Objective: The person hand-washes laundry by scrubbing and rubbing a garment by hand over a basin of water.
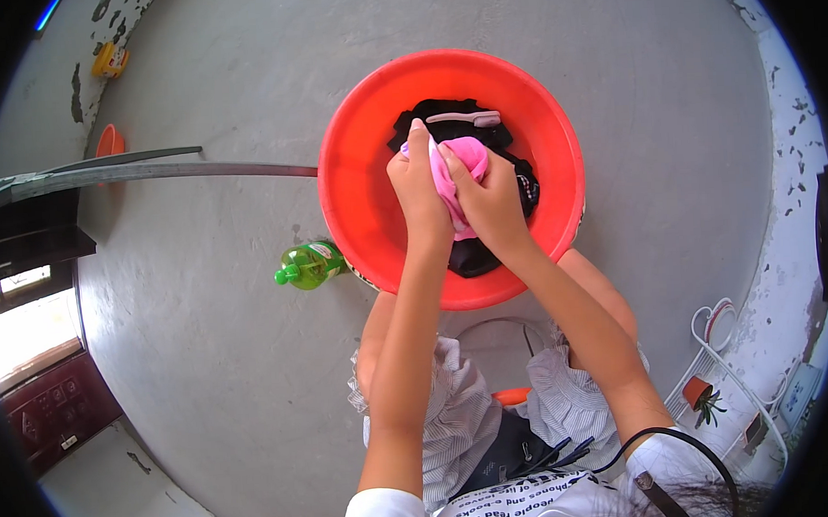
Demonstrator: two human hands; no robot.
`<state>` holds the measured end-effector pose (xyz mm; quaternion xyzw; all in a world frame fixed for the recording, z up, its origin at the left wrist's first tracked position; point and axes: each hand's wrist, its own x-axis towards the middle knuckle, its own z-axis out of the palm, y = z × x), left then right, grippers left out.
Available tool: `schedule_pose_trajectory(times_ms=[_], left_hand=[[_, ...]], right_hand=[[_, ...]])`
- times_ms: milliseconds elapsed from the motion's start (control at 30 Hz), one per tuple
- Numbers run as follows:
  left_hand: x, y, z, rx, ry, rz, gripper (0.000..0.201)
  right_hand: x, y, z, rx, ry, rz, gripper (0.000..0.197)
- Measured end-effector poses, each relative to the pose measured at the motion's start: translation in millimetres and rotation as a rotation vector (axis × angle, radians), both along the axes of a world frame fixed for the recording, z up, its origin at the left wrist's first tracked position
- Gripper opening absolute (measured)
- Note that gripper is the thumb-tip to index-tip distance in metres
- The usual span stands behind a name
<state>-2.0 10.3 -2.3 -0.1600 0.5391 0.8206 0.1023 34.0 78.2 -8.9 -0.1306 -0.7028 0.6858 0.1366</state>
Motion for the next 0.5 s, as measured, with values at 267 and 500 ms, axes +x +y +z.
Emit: schedule_pose_trajectory(times_ms=[267,500], left_hand=[[22.2,18.1,-2.6,-0.138,0.020,-0.129,0.033],[16.3,8.8,5.2,-0.111,-0.004,-0.097,0.032]], right_hand=[[-18.3,26.2,-12.0,-0.236,-0.055,-0.048,0.026],[-11.1,10.6,-2.5,-0.169,-0.011,-0.083,0.025]])
